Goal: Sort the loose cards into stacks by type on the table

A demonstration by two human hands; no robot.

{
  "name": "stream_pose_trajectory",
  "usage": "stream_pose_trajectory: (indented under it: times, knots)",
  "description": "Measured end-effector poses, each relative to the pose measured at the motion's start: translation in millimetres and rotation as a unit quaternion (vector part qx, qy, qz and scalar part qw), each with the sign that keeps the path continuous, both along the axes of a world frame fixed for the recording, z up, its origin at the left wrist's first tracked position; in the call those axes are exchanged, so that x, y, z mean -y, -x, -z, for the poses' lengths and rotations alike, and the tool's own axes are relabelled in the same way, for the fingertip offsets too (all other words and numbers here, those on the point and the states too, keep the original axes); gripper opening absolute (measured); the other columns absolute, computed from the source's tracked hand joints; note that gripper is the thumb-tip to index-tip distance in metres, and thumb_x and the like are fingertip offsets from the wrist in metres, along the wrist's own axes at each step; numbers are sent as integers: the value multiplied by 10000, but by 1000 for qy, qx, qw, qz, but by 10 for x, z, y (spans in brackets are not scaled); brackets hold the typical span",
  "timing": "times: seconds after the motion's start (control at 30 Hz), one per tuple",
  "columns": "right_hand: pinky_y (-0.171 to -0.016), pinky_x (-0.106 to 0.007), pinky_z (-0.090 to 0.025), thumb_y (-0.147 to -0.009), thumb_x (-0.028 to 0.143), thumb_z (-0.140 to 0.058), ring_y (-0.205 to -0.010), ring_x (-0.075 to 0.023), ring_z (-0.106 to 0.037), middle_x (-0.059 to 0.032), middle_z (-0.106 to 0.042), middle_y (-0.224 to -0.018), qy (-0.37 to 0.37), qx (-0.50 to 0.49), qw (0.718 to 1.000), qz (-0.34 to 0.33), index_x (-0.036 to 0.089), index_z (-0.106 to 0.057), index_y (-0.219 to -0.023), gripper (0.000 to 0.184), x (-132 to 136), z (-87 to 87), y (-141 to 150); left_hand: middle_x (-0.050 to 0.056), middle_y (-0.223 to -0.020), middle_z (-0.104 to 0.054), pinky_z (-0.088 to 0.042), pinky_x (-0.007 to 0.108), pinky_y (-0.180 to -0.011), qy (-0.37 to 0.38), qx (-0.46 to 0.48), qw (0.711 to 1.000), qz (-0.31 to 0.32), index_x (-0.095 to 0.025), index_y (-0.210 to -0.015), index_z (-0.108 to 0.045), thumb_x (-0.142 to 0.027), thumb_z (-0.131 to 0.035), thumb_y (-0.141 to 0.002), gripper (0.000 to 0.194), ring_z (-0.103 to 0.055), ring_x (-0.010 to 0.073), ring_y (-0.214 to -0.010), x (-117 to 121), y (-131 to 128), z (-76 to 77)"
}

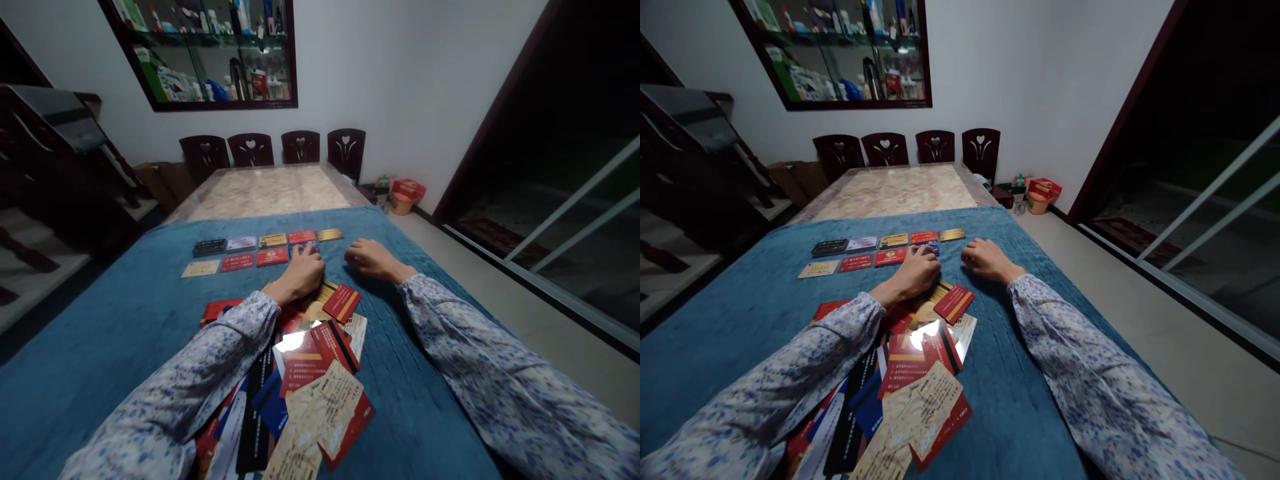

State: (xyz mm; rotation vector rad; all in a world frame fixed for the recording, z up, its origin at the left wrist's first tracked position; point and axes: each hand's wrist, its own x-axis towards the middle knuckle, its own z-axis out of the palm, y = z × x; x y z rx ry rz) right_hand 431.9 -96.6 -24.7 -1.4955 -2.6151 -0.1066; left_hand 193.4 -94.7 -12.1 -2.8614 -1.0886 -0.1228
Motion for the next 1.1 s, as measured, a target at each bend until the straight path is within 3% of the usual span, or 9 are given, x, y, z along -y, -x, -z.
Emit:
stream_pose_trajectory:
  times: [0.37,0.5,0.67,0.93,1.1]
  knots:
    - [-823,-355,-442,-910,116,-592,-946,-237,-573,-101,-713,-1003,-23,-117,986,-120,191,-734,-1046,210,293,174,-49,135,-968,-728,-349,495,-1060,-17,22,998,53,-159,-839,-734,-184,-507,-943,251,-580,266,-1025,304,114,55]
    - [-876,-389,-485,-895,114,-609,-1002,-250,-579,-106,-715,-1075,-16,-140,980,-142,196,-729,-1095,248,406,196,-23,147,-985,-738,-357,516,-1038,-21,37,998,48,-140,-854,-738,-187,-487,-975,282,-589,284,-1069,425,104,78]
    - [-947,-445,-513,-968,241,-586,-1056,-260,-581,-122,-713,-1168,3,-163,974,-159,199,-733,-1164,248,530,170,9,151,-1045,-751,-375,544,-1023,-3,34,999,37,-135,-920,-739,-211,-493,-998,269,-583,305,-1134,572,79,46]
    - [-993,-485,-504,-1006,293,-531,-1110,-266,-585,-126,-715,-1293,35,-173,971,-164,204,-724,-1280,347,638,151,36,135,-1066,-754,-363,539,-1016,1,37,998,53,-154,-912,-734,-291,-526,-1007,267,-561,307,-1165,714,46,31]
    - [-984,-481,-493,-1052,325,-474,-1077,-256,-591,-111,-728,-1313,49,-159,971,-171,221,-752,-1250,356,651,160,43,139,-1074,-750,-356,544,-1021,-3,28,997,69,-147,-907,-746,-319,-518,-1016,305,-554,308,-1165,752,36,54]
